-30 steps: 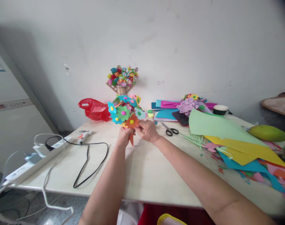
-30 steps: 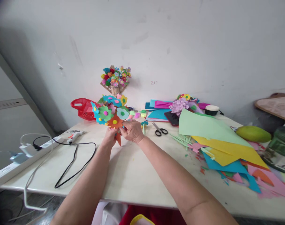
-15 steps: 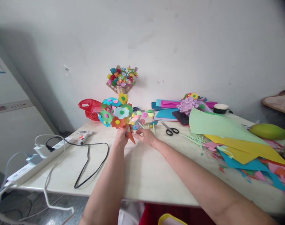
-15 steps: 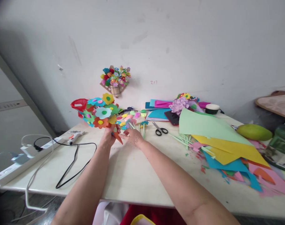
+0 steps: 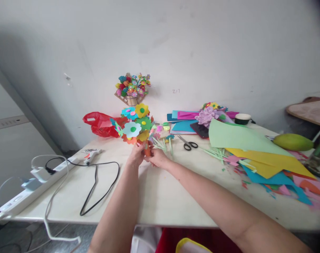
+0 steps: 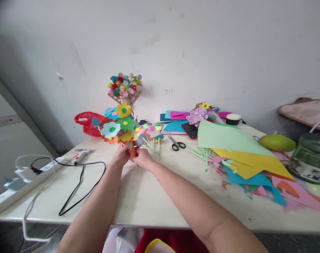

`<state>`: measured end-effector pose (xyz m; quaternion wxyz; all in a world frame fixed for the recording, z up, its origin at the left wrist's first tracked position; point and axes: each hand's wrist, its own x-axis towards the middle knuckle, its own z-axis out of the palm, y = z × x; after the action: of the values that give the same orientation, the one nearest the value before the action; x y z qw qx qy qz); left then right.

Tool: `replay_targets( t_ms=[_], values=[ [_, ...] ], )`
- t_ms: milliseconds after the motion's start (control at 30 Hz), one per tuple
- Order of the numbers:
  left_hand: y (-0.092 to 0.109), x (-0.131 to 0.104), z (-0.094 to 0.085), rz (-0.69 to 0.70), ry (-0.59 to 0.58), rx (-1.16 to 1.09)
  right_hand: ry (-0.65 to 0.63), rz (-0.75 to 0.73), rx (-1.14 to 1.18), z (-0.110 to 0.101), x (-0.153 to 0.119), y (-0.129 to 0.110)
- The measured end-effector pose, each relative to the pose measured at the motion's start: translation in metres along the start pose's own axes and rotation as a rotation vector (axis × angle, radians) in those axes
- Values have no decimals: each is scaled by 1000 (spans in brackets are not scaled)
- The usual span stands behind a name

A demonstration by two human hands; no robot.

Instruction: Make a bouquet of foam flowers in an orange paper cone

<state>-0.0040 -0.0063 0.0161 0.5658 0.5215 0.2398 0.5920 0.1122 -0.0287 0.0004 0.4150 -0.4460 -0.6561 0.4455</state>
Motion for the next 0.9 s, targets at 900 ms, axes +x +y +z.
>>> replay_targets(
  t_ms=[900],
  values=[
    [-3, 8, -5, 75, 115, 83, 416, -74, -655, -47, 11, 0]
  ],
)
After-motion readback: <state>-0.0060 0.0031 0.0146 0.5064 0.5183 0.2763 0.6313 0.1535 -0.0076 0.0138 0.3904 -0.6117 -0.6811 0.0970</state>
